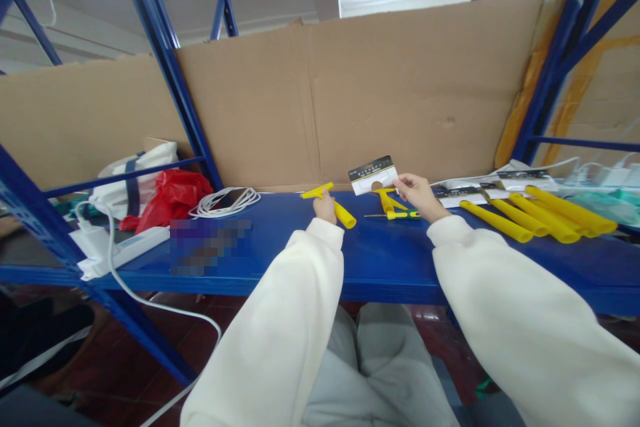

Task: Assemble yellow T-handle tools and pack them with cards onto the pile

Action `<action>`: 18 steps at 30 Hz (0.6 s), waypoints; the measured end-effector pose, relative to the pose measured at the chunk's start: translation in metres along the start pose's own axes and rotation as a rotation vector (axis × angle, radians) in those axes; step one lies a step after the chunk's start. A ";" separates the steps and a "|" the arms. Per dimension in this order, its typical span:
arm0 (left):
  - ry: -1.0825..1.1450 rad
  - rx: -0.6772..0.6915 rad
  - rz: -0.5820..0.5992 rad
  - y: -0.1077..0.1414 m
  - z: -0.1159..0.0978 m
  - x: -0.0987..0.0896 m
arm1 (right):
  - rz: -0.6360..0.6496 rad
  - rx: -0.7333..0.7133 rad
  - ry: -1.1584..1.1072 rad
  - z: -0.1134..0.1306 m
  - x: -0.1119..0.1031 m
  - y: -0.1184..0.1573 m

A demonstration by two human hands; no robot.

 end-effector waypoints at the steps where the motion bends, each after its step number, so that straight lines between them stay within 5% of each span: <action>1: 0.049 -0.026 -0.017 0.000 0.000 -0.002 | 0.023 0.020 -0.011 -0.001 0.000 0.000; 11: 0.238 -0.112 -0.175 0.005 -0.005 -0.018 | 0.224 0.142 -0.088 -0.003 0.009 0.008; 18: 0.320 -0.171 -0.008 0.013 -0.004 -0.002 | 0.238 0.146 -0.088 0.005 0.026 0.015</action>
Point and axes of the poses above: each hand's wrist, its own y-axis away from the middle knuckle, its own x-axis out of the palm, z = x × y, the point moved 8 cm from there along -y, towards the middle knuckle, and after that the axes turned 1 degree about y, right-handed, at the moved point
